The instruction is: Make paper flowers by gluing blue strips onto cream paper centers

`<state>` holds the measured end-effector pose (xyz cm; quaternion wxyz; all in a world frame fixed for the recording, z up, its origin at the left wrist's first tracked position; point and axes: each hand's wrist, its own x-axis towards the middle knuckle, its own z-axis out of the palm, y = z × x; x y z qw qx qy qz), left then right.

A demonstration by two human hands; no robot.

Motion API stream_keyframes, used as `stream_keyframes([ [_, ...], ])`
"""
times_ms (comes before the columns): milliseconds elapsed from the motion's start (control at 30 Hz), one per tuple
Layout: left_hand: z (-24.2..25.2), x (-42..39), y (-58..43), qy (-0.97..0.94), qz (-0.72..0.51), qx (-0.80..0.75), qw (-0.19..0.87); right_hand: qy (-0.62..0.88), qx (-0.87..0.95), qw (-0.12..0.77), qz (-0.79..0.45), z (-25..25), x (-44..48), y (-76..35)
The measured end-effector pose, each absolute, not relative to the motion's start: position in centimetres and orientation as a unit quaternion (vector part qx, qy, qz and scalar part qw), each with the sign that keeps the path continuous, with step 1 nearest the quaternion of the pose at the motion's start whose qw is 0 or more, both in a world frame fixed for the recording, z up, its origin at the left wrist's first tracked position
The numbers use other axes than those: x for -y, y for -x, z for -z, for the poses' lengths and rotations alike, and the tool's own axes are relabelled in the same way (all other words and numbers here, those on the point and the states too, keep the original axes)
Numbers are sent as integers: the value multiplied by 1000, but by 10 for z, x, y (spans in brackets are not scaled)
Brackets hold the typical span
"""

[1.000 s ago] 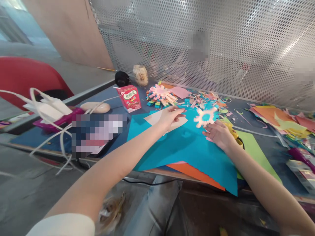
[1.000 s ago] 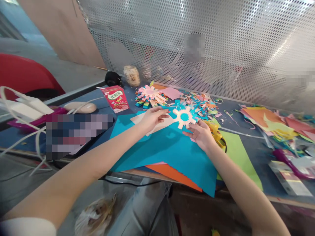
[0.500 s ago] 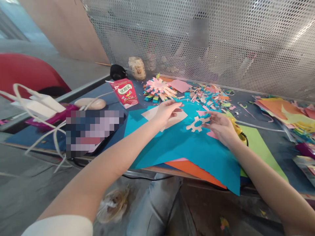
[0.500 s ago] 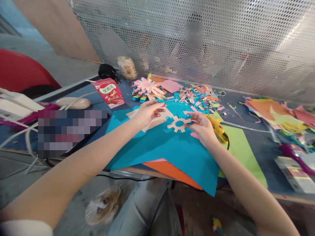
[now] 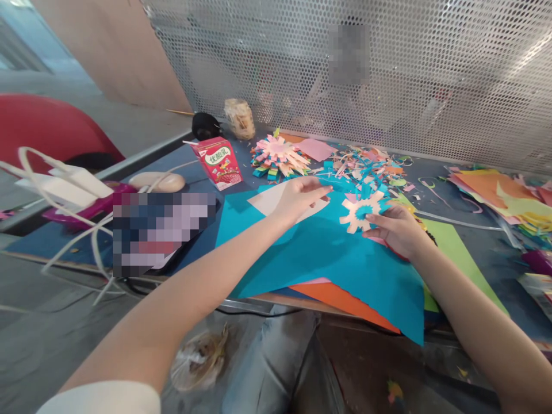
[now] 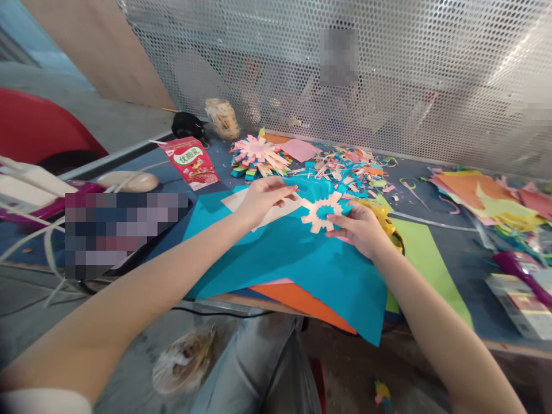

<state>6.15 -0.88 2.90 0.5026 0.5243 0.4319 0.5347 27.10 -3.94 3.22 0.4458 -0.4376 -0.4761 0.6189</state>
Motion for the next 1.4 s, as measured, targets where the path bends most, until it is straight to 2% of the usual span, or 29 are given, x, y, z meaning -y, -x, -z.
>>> stream_keyframes([
  [200, -34, 25, -67, -589, -543, -357, 480, 423, 463, 481, -613, -34, 43, -270],
  [667, -37, 44, -68, -622, -541, -312, 472, 388, 535, 500, -560, -31, 51, -266],
  [1400, -41, 44, -67, -648, -531, -317, 445, 403, 514, 502, -567, -25, 47, -270],
])
